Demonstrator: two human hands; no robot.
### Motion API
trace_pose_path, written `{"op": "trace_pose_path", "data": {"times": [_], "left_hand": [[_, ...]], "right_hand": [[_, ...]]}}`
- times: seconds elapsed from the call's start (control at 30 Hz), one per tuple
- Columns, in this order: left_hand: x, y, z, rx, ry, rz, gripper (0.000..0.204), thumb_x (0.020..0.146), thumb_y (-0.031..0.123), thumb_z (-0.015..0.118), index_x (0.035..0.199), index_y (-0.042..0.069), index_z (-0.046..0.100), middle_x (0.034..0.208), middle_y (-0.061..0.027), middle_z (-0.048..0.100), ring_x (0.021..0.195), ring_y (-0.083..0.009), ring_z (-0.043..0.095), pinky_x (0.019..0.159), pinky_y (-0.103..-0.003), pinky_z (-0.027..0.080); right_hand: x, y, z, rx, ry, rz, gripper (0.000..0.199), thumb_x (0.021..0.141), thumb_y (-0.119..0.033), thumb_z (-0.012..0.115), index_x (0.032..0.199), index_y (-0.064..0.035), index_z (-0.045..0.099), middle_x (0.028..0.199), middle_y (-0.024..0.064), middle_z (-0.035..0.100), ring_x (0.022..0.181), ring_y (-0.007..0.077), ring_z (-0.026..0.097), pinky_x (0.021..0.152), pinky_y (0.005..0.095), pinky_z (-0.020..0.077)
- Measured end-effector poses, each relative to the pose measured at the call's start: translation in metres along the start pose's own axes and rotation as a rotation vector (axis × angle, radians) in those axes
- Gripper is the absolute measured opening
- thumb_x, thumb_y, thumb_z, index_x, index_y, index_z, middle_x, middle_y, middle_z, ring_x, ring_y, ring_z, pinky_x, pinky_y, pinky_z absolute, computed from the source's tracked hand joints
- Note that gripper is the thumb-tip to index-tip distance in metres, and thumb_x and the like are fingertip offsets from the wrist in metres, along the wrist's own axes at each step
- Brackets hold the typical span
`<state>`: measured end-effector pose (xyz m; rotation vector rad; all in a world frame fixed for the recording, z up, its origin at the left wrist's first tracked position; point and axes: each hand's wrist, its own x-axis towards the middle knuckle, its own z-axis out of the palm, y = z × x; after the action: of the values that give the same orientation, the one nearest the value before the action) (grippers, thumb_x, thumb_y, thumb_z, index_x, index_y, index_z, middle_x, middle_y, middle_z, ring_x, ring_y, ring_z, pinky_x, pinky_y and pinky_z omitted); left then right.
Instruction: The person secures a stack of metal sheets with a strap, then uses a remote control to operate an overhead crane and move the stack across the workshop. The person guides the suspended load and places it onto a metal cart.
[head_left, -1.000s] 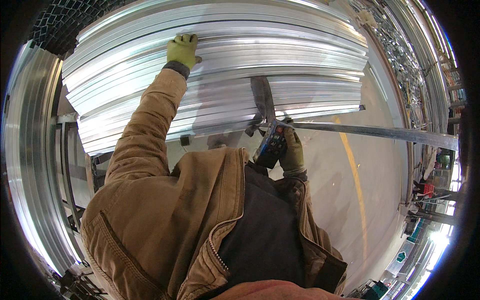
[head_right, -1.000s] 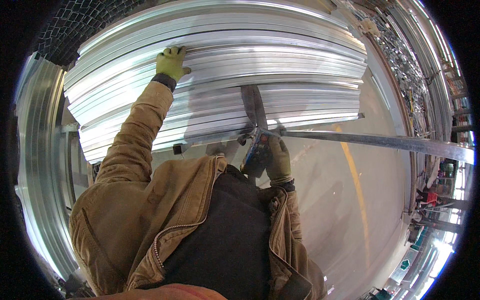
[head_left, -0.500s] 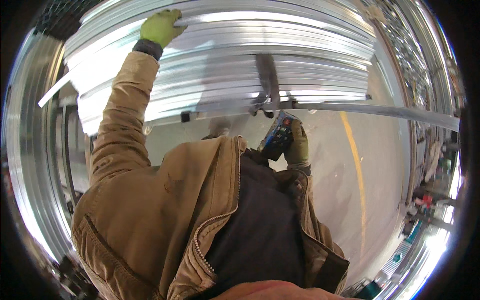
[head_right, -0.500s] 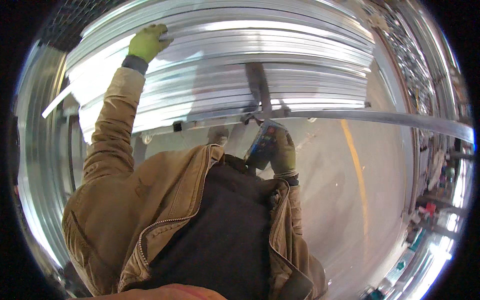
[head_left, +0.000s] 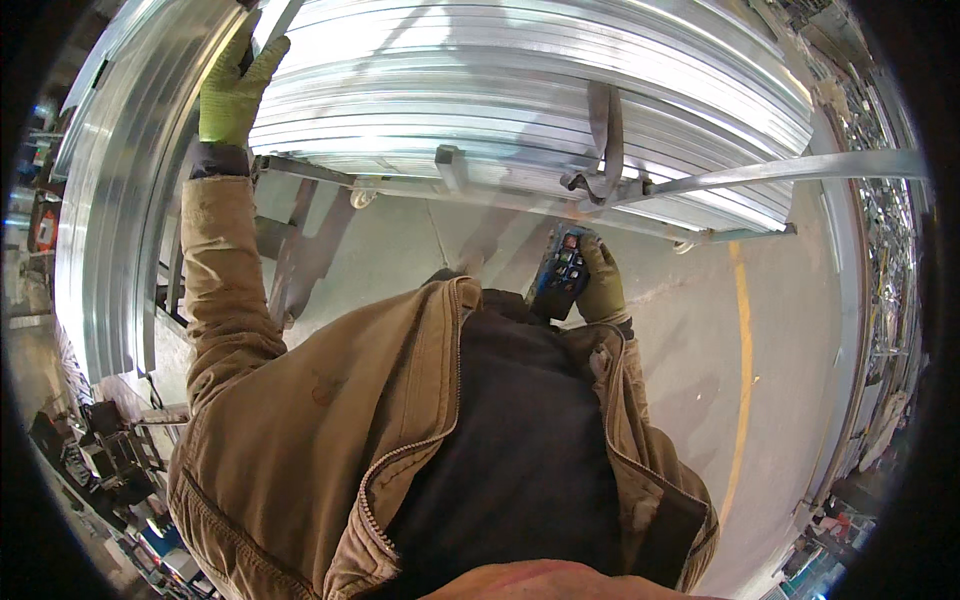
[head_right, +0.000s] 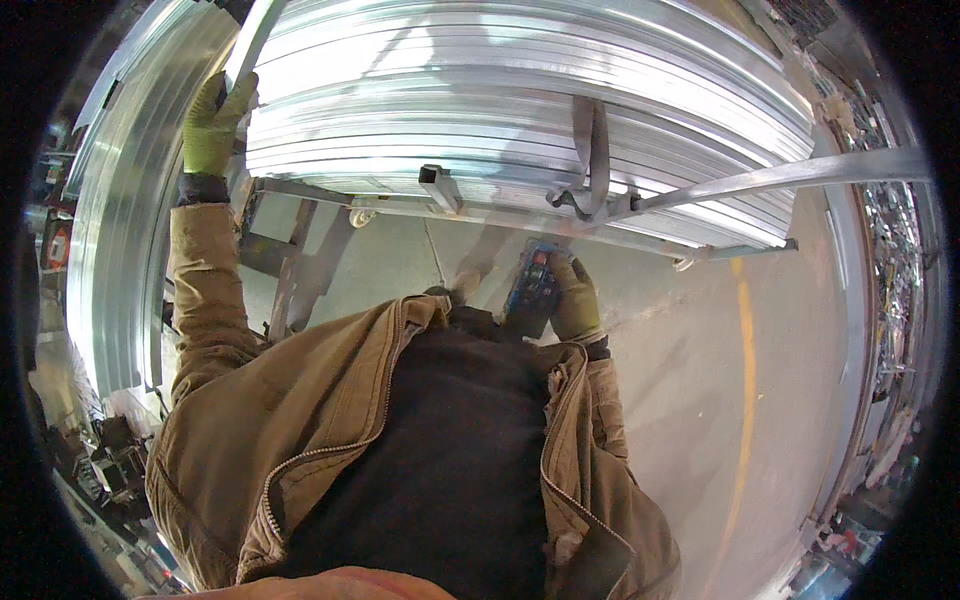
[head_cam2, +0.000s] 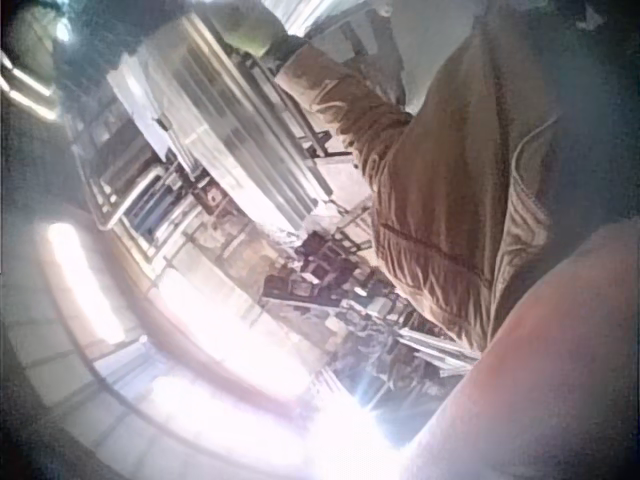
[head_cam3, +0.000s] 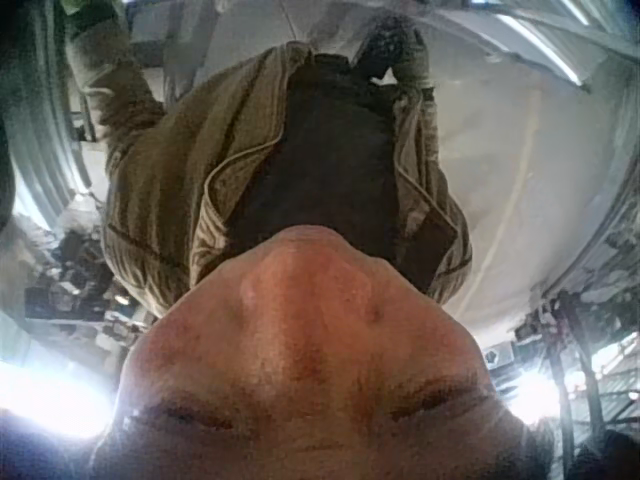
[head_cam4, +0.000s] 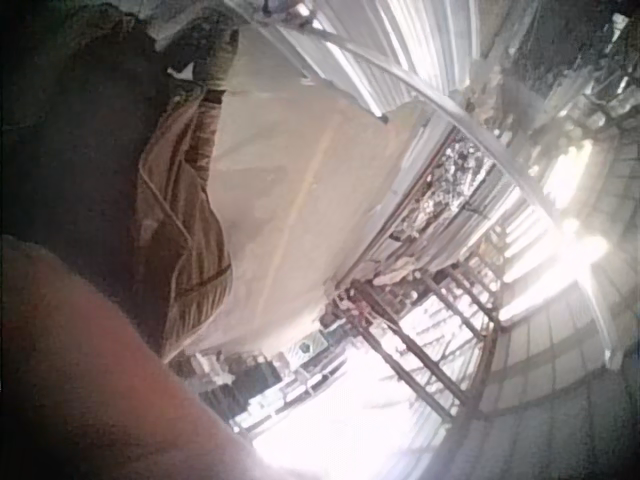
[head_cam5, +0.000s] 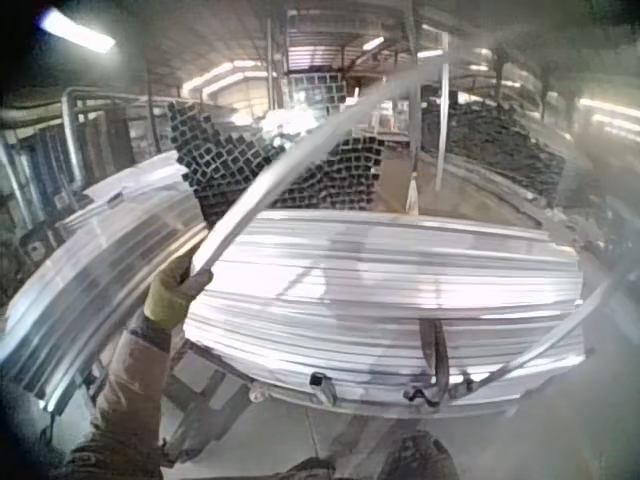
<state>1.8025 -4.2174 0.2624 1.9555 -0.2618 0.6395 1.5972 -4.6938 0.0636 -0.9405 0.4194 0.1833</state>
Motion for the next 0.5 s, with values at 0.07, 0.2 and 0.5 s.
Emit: {"op": "trace_pose_path", "data": {"times": [0.07, 0.2, 0.5], "left_hand": [[-0.011, 0.017, -0.007, -0.161, 0.034, -0.055, 0.033, 0.099, 0.028, 0.074, 0.120, 0.004, 0.072, 0.085, 0.0023, 0.065, 0.073, -0.0075, 0.055, 0.066, -0.028, 0.045], [-0.012, 0.053, -0.016, -0.379, 0.001, 0.010, 0.038, 0.105, 0.036, 0.064, 0.122, 0.003, 0.071, 0.089, 0.0000, 0.067, 0.077, -0.0099, 0.060, 0.070, -0.029, 0.049], [0.056, 0.133, -0.001, -0.869, 0.107, 0.054, 0.038, 0.103, 0.055, 0.058, 0.105, 0.018, 0.065, 0.071, 0.0060, 0.051, 0.057, -0.0084, 0.051, 0.051, -0.024, 0.040]], "right_hand": [[-0.008, -0.003, 0.010, -0.039, 0.003, -0.026, 0.042, 0.103, -0.035, 0.067, 0.126, -0.0004, 0.064, 0.113, 0.0084, 0.072, 0.099, 0.0183, 0.072, 0.083, 0.0331, 0.0602], [-0.017, -0.005, 0.019, -0.063, -0.054, -0.035, 0.042, 0.103, -0.034, 0.066, 0.127, -0.0002, 0.063, 0.113, 0.0091, 0.072, 0.099, 0.0177, 0.072, 0.082, 0.0325, 0.0603], [-0.017, 0.023, 0.017, -0.448, -0.024, -0.293, 0.039, 0.106, -0.029, 0.061, 0.131, 0.0017, 0.062, 0.119, 0.0107, 0.070, 0.103, 0.0179, 0.071, 0.085, 0.0321, 0.0604]]}}
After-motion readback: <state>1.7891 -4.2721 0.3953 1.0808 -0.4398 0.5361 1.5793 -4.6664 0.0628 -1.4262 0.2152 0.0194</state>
